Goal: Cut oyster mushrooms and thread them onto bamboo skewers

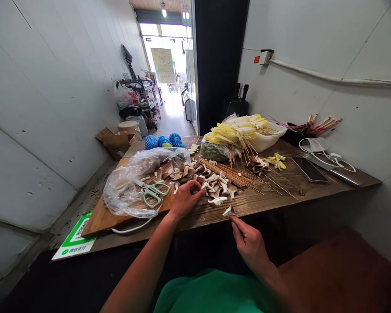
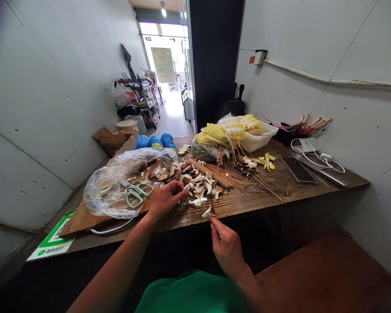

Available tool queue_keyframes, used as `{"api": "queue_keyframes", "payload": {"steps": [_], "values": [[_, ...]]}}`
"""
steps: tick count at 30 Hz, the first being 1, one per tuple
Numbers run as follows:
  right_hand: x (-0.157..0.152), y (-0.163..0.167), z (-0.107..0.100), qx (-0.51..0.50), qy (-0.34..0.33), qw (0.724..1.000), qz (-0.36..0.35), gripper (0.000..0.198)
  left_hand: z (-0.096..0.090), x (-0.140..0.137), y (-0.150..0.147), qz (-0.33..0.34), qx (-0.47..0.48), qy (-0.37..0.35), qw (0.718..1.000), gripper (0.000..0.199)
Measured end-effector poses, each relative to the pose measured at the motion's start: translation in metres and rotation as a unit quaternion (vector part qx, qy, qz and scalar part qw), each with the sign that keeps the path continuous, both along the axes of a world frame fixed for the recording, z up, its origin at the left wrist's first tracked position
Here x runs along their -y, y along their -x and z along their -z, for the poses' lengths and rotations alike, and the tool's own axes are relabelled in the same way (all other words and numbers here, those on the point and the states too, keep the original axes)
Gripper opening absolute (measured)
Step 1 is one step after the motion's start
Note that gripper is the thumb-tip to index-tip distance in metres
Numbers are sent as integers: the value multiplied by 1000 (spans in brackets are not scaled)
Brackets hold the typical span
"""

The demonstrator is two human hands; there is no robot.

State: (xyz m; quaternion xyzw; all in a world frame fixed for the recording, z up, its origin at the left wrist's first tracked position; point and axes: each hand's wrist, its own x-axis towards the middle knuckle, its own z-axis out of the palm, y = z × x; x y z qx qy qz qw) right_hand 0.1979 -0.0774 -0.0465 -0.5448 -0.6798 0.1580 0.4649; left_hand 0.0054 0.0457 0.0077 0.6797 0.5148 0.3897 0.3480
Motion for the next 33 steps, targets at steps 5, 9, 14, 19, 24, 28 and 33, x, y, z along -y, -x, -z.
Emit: {"api": "queue_keyframes", "payload": {"steps": [5, 9, 14, 19, 24, 28, 33], "values": [[1, 4, -2, 9, -11, 1000, -15, 32, 6, 5, -2, -21, 214, 144, 966, 34], [1, 5, -3, 16, -14, 1000, -22, 32, 5, 3, 2, -36, 320, 206, 924, 36], [3, 7, -2, 11, -10, 999, -33, 32, 2, 4, 3, -24, 396, 246, 884, 33], [4, 8, -4, 9, -4, 999, -46, 32, 1, 5, 0, -51, 419, 241, 874, 31], [4, 8, -3, 16, 5, 998, -54, 32, -2, 4, -2, -69, 324, 183, 925, 25], [5, 6, -3, 16, -6, 999, -51, 33, -5, 6, -5, -46, 311, 174, 933, 25], [6, 4, -3, 19, -8, 999, -45, 32, -6, 8, -8, -65, 369, 187, 908, 31]]}}
